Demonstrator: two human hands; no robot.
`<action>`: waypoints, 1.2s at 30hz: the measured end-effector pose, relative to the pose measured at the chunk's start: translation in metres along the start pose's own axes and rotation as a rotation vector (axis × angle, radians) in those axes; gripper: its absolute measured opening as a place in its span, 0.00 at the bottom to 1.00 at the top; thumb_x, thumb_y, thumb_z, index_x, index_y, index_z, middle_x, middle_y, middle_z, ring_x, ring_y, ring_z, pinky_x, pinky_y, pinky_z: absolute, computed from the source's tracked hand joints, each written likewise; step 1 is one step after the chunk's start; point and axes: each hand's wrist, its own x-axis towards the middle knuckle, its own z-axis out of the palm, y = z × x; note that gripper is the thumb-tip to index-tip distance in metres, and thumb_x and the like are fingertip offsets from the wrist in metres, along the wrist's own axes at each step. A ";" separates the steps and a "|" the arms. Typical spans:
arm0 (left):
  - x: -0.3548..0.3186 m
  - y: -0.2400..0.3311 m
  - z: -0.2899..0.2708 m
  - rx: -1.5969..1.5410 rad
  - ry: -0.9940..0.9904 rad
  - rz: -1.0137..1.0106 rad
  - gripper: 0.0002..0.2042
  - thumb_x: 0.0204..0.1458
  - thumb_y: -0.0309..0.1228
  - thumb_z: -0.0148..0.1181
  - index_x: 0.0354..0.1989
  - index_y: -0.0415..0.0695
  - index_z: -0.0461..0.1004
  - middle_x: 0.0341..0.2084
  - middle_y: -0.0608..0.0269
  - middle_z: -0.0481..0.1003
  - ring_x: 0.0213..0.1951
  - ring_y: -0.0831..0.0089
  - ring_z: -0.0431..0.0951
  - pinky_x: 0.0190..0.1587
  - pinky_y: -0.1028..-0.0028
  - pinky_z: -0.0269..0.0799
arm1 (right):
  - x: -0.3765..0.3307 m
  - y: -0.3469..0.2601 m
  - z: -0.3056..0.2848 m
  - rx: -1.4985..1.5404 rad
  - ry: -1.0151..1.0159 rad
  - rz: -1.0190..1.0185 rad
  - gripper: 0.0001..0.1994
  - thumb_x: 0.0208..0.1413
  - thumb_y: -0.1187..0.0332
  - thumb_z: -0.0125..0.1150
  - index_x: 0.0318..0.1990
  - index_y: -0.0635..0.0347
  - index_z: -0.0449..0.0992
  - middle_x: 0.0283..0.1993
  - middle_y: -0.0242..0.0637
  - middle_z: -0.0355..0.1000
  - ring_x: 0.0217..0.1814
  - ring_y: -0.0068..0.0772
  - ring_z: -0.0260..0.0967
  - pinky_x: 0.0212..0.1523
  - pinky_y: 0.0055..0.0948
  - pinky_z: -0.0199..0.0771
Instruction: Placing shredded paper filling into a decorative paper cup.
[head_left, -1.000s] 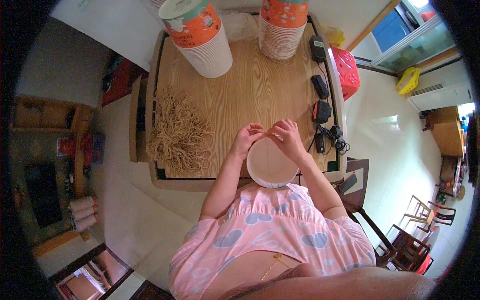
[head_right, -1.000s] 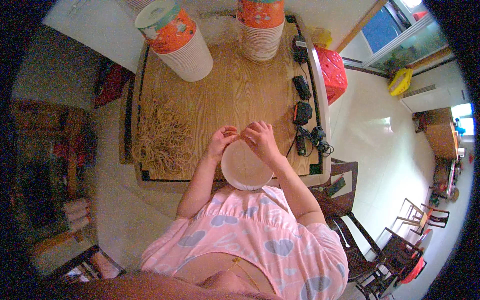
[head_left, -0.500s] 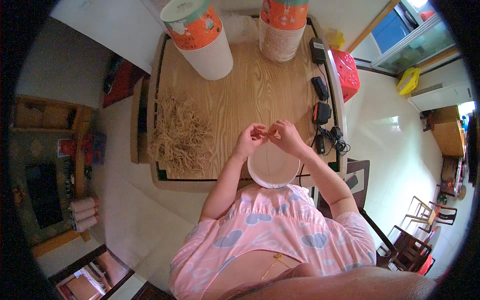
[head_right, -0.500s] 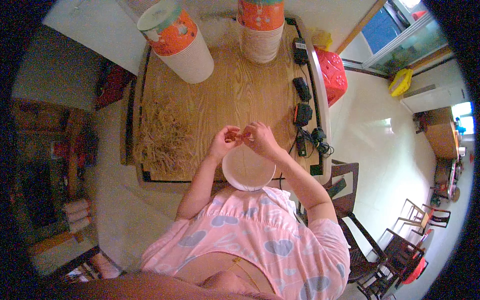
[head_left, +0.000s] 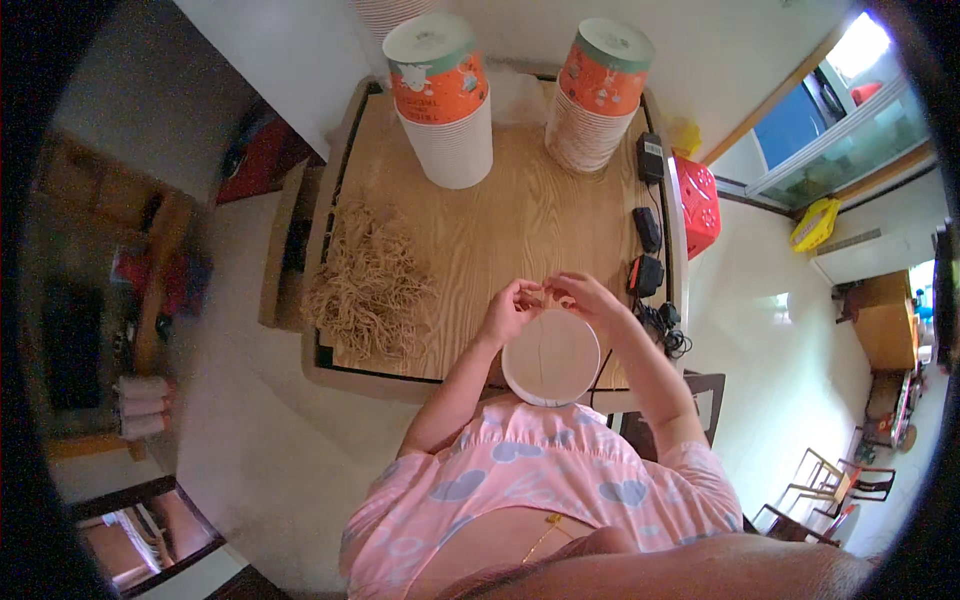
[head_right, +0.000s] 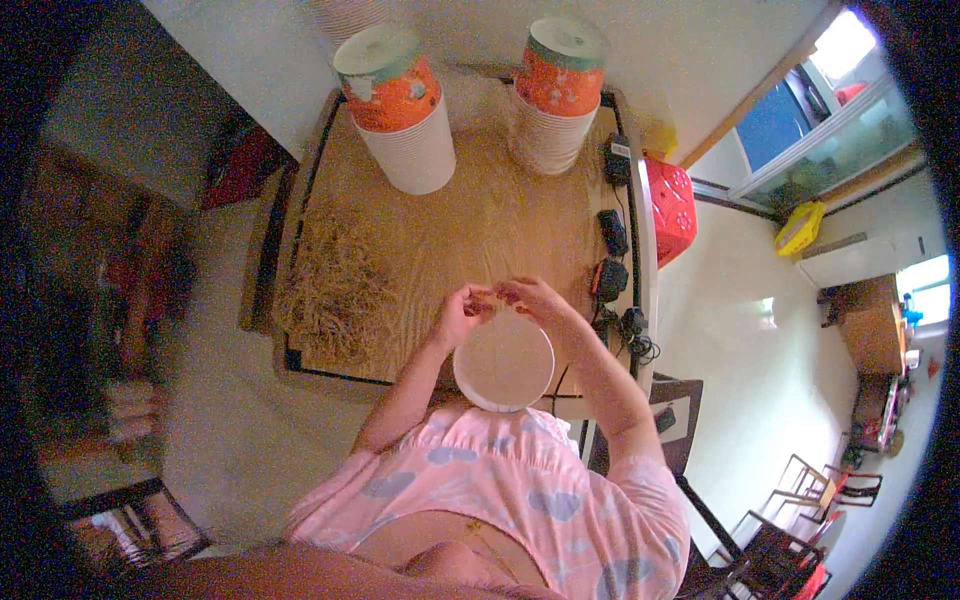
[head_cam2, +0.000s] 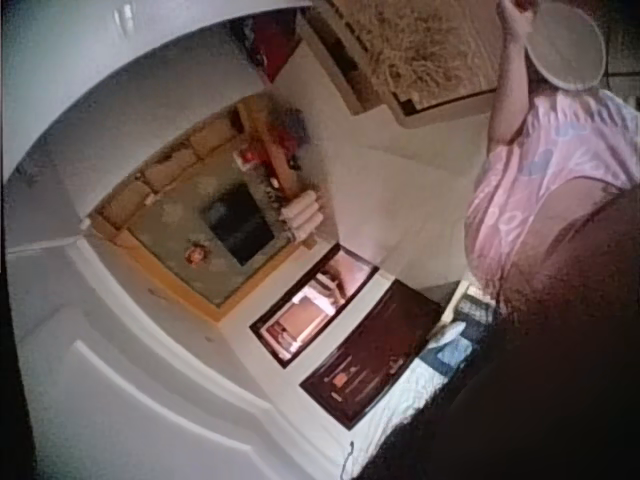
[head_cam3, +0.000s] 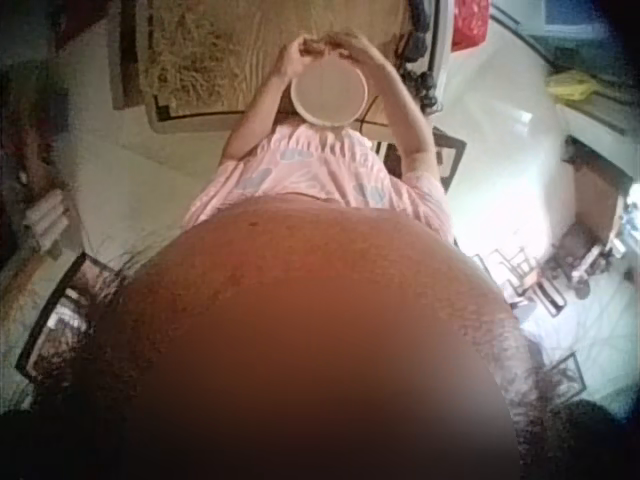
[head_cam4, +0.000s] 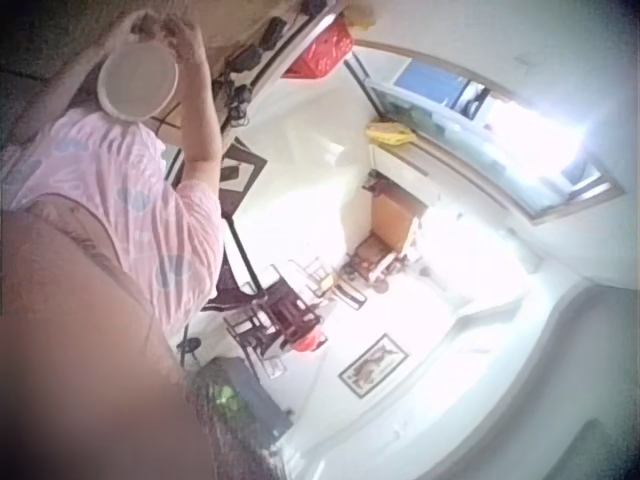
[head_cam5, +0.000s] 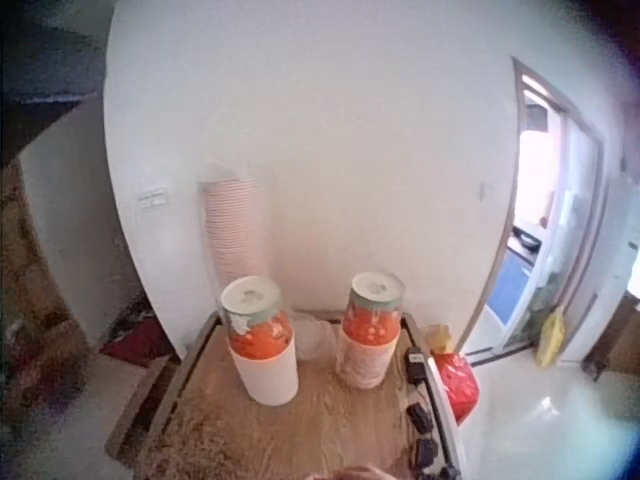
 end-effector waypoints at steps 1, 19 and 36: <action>0.000 0.004 0.002 -0.007 0.003 0.006 0.16 0.41 0.20 0.61 0.40 0.42 0.67 0.30 0.66 0.73 0.30 0.80 0.72 0.33 0.79 0.69 | -0.003 0.005 -0.001 0.018 0.077 -0.091 0.08 0.51 0.63 0.54 0.34 0.56 0.72 0.30 0.25 0.68 0.29 0.14 0.61 0.25 0.15 0.59; 0.004 0.009 0.001 -0.062 0.154 -0.016 0.14 0.41 0.18 0.58 0.38 0.42 0.69 0.24 0.69 0.70 0.27 0.83 0.70 0.31 0.81 0.68 | -0.022 0.027 0.034 -0.655 0.480 -0.484 0.06 0.47 0.70 0.58 0.30 0.63 0.74 0.20 0.34 0.69 0.26 0.19 0.65 0.30 0.22 0.66; 0.003 0.007 -0.011 -0.055 0.045 -0.073 0.08 0.42 0.23 0.60 0.33 0.42 0.74 0.25 0.68 0.73 0.29 0.81 0.72 0.33 0.78 0.69 | -0.017 0.036 0.033 -0.587 0.393 -0.506 0.08 0.43 0.71 0.62 0.31 0.63 0.74 0.28 0.36 0.72 0.30 0.23 0.68 0.34 0.23 0.67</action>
